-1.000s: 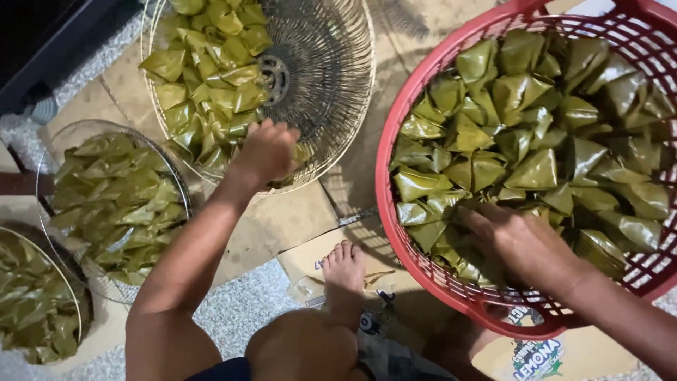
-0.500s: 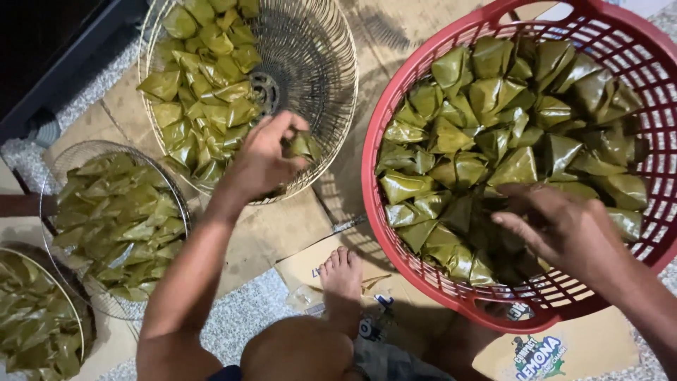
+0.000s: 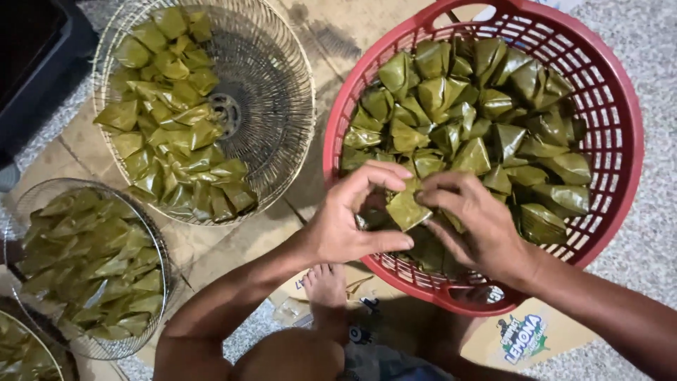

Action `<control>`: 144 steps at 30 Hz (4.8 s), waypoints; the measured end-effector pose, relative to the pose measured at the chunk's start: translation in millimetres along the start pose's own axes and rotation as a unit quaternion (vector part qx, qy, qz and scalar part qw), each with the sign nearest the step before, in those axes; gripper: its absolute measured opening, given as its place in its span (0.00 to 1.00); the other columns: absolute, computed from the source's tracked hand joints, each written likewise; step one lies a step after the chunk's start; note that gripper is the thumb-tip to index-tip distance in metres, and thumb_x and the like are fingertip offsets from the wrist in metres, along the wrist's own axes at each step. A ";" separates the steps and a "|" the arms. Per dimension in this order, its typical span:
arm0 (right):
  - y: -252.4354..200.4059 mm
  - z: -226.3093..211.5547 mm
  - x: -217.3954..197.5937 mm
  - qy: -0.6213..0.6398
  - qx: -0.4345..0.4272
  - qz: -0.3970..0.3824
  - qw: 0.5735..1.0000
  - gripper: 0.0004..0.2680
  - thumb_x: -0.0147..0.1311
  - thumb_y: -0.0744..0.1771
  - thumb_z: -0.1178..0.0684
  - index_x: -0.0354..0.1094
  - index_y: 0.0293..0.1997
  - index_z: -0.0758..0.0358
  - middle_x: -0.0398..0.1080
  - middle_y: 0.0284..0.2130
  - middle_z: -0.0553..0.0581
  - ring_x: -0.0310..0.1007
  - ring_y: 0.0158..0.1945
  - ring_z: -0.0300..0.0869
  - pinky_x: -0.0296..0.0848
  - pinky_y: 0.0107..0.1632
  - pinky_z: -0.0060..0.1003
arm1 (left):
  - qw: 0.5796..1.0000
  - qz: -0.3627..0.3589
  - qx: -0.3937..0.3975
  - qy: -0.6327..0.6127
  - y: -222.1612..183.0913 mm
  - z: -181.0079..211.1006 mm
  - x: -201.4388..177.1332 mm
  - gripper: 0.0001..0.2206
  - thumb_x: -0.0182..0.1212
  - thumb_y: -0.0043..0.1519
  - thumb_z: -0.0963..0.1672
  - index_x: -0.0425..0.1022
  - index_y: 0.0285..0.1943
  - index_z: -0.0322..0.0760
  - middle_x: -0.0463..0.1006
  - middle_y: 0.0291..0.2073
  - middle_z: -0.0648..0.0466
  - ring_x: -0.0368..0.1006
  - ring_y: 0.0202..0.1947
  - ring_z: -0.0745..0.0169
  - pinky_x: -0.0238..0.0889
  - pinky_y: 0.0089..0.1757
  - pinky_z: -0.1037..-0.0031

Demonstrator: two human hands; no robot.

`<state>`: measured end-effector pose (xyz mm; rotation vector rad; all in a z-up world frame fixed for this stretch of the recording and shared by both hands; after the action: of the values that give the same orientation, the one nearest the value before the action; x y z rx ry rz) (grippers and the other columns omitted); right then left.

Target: The person transfers green leaf-wrapped parcels from a red plastic basket into a wire basket. They pick up each parcel individually and place it into the wire basket, repeating this process continuously.

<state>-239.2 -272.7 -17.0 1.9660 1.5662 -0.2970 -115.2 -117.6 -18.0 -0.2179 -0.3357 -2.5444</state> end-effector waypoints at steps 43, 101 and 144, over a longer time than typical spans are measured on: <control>-32.3 66.8 -23.1 -0.410 0.004 -0.388 0.825 0.34 0.72 0.52 0.44 0.66 0.67 0.43 0.68 0.46 0.47 0.66 0.46 0.44 0.74 0.51 0.40 | 0.988 0.080 -0.070 0.116 23.4 8.9 -71.6 0.18 0.63 0.60 0.34 0.66 0.57 0.33 0.71 0.51 0.48 0.70 0.50 0.60 0.73 0.53 0.69; -9.7 58.2 -38.2 -0.273 0.068 -0.208 0.937 0.17 0.60 0.64 0.46 0.73 0.55 0.66 0.78 0.35 0.58 0.78 0.30 0.43 0.83 0.35 0.37 | 0.891 0.188 -0.152 0.385 4.1 39.5 -157.5 0.18 0.69 0.51 0.36 0.70 0.48 0.38 0.73 0.51 0.50 0.74 0.47 0.61 0.76 0.47 0.71; -35.8 10.9 -58.6 -0.287 -0.062 -0.243 0.924 0.23 0.59 0.63 0.61 0.65 0.66 0.43 0.69 0.43 0.48 0.68 0.37 0.39 0.78 0.38 0.34 | 0.998 0.021 -0.060 0.027 39.8 -12.6 8.9 0.12 0.61 0.62 0.33 0.68 0.50 0.38 0.75 0.42 0.52 0.73 0.37 0.66 0.73 0.40 0.78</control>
<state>-287.1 -322.0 -6.4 1.2045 1.5865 -0.8666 -101.8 -158.1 -20.5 -0.1997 -0.1567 -2.5255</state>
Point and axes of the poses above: each hand's wrist, its own y-axis towards the middle knuckle, its own x-axis out of the palm, z = x × y, the point moved 4 cm from there along y, towards the middle knuckle
